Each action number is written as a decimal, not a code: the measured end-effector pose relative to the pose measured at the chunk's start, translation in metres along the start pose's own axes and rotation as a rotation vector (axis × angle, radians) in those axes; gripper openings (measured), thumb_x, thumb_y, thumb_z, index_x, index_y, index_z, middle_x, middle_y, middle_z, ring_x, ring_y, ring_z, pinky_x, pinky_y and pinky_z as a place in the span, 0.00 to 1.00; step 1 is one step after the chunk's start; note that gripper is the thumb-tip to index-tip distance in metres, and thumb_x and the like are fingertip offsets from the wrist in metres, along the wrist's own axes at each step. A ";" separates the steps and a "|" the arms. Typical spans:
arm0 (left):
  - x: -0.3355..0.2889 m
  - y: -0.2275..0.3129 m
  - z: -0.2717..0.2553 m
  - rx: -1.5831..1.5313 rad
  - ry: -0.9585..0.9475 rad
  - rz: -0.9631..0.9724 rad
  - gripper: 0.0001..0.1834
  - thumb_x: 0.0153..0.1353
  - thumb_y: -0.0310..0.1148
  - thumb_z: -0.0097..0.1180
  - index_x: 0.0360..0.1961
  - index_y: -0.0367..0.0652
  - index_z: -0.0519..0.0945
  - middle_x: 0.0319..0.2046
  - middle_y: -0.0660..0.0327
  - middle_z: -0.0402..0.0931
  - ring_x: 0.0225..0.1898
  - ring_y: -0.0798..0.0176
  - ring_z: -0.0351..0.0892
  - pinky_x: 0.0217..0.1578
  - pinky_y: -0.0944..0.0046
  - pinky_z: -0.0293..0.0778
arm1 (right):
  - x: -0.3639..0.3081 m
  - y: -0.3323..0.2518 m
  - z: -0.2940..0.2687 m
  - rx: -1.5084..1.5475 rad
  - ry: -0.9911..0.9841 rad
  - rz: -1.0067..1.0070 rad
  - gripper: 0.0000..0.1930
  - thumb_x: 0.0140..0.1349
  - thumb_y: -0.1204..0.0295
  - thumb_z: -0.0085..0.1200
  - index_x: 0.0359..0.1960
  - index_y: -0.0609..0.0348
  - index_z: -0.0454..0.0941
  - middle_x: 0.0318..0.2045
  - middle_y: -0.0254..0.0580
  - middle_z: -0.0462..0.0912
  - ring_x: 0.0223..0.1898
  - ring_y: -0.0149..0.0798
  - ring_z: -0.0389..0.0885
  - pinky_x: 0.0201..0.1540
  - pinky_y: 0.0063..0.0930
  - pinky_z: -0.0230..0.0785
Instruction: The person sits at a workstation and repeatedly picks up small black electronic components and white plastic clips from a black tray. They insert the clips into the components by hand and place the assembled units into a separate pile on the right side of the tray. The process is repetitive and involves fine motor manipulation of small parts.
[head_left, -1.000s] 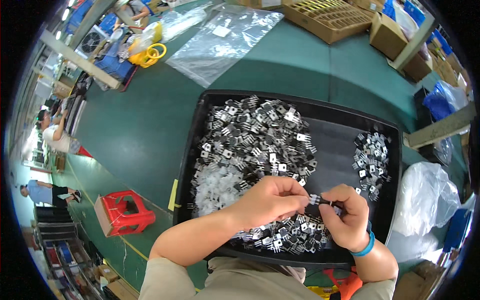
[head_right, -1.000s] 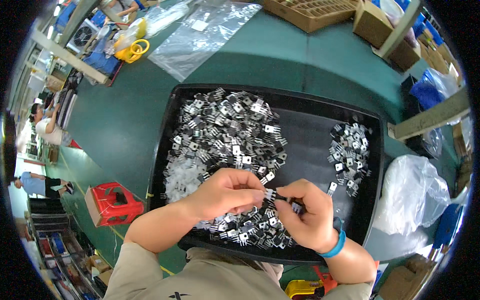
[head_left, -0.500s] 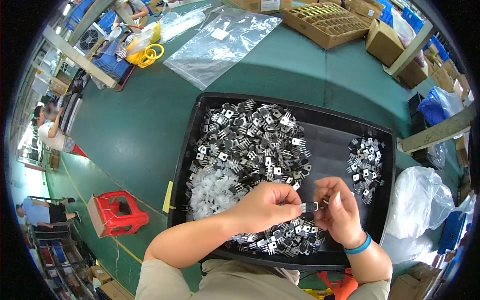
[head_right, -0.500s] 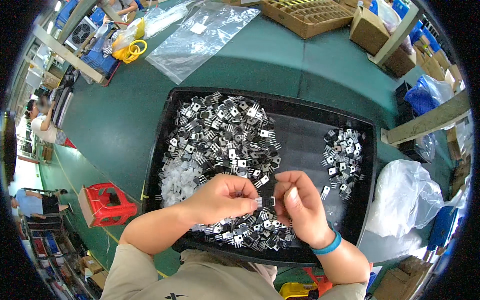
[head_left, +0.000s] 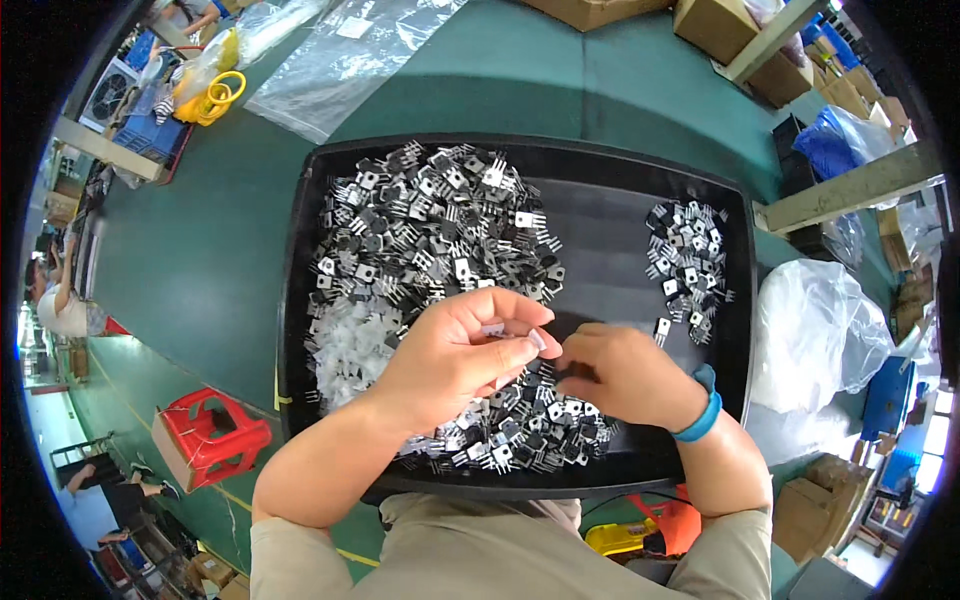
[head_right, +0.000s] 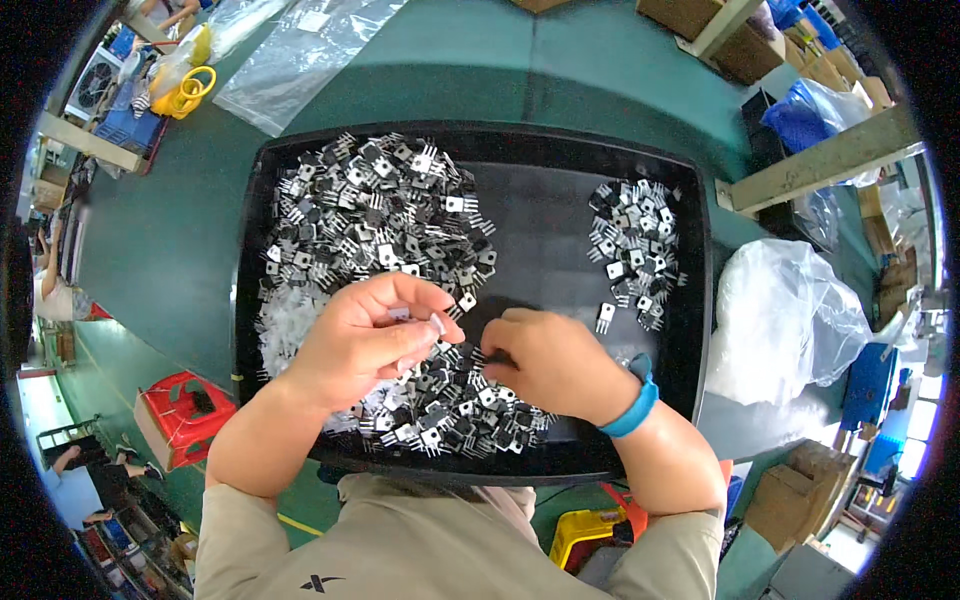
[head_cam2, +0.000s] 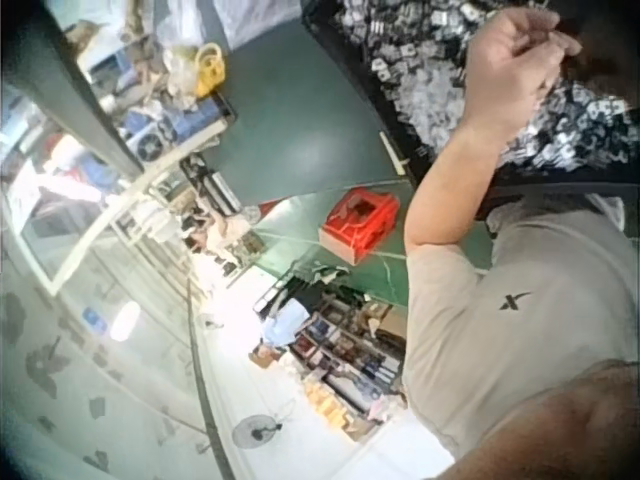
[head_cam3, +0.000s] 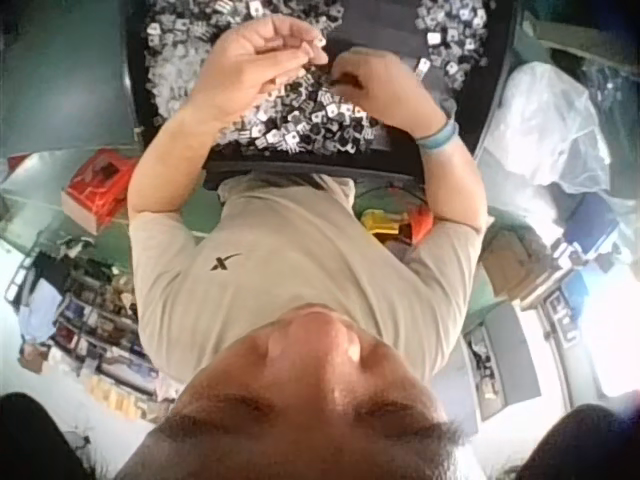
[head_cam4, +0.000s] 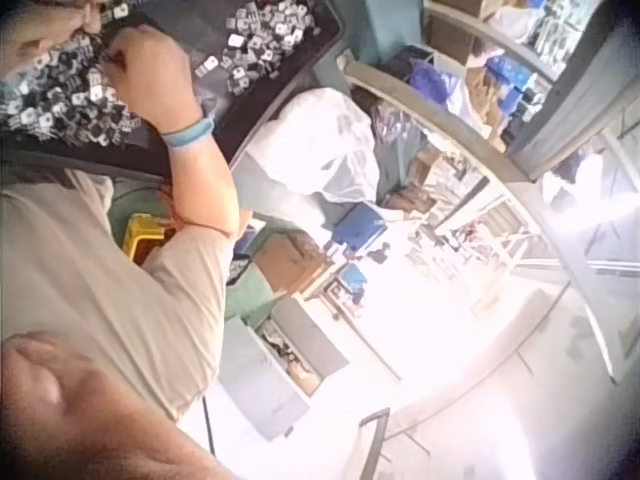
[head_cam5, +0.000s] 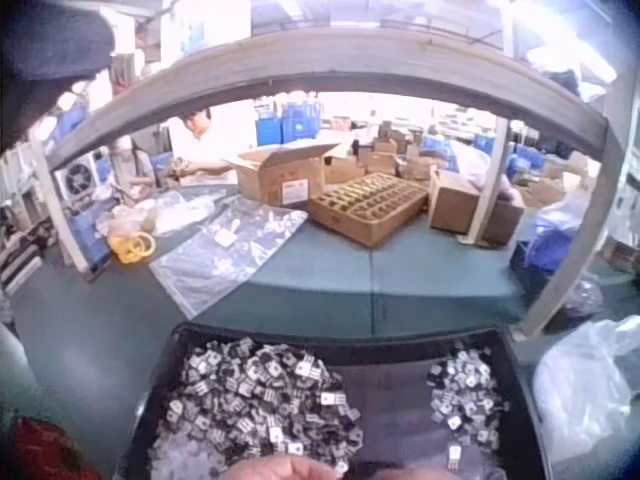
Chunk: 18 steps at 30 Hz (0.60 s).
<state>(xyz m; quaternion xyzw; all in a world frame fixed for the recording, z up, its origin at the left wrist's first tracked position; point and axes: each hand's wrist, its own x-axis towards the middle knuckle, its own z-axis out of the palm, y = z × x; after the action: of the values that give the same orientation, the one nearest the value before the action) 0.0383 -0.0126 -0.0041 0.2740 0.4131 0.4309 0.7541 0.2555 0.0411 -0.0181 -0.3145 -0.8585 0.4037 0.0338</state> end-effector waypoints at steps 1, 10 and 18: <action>0.000 0.002 -0.001 0.035 0.006 -0.002 0.10 0.61 0.21 0.53 0.45 0.38 0.76 0.34 0.53 0.80 0.22 0.78 0.65 0.19 0.79 0.59 | 0.001 -0.002 0.003 -0.101 -0.096 0.021 0.11 0.51 0.69 0.61 0.32 0.60 0.76 0.30 0.46 0.78 0.34 0.50 0.80 0.33 0.41 0.72; 0.002 0.000 -0.001 0.067 0.017 -0.052 0.12 0.62 0.26 0.56 0.46 0.35 0.77 0.34 0.59 0.80 0.24 0.81 0.67 0.19 0.79 0.59 | -0.005 -0.001 0.012 -0.117 -0.208 0.025 0.11 0.52 0.72 0.58 0.37 0.60 0.74 0.31 0.48 0.77 0.35 0.53 0.79 0.35 0.43 0.71; 0.000 0.002 0.003 0.116 0.057 -0.047 0.11 0.59 0.20 0.54 0.44 0.37 0.77 0.32 0.57 0.80 0.21 0.79 0.65 0.18 0.79 0.58 | 0.002 -0.020 -0.007 0.891 0.257 0.246 0.12 0.60 0.83 0.52 0.45 0.64 0.72 0.30 0.34 0.76 0.26 0.22 0.77 0.22 0.15 0.69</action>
<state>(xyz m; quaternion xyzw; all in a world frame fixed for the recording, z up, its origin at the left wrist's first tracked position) 0.0403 -0.0116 -0.0016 0.2951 0.4649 0.3961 0.7348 0.2457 0.0372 0.0004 -0.4158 -0.5472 0.6913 0.2231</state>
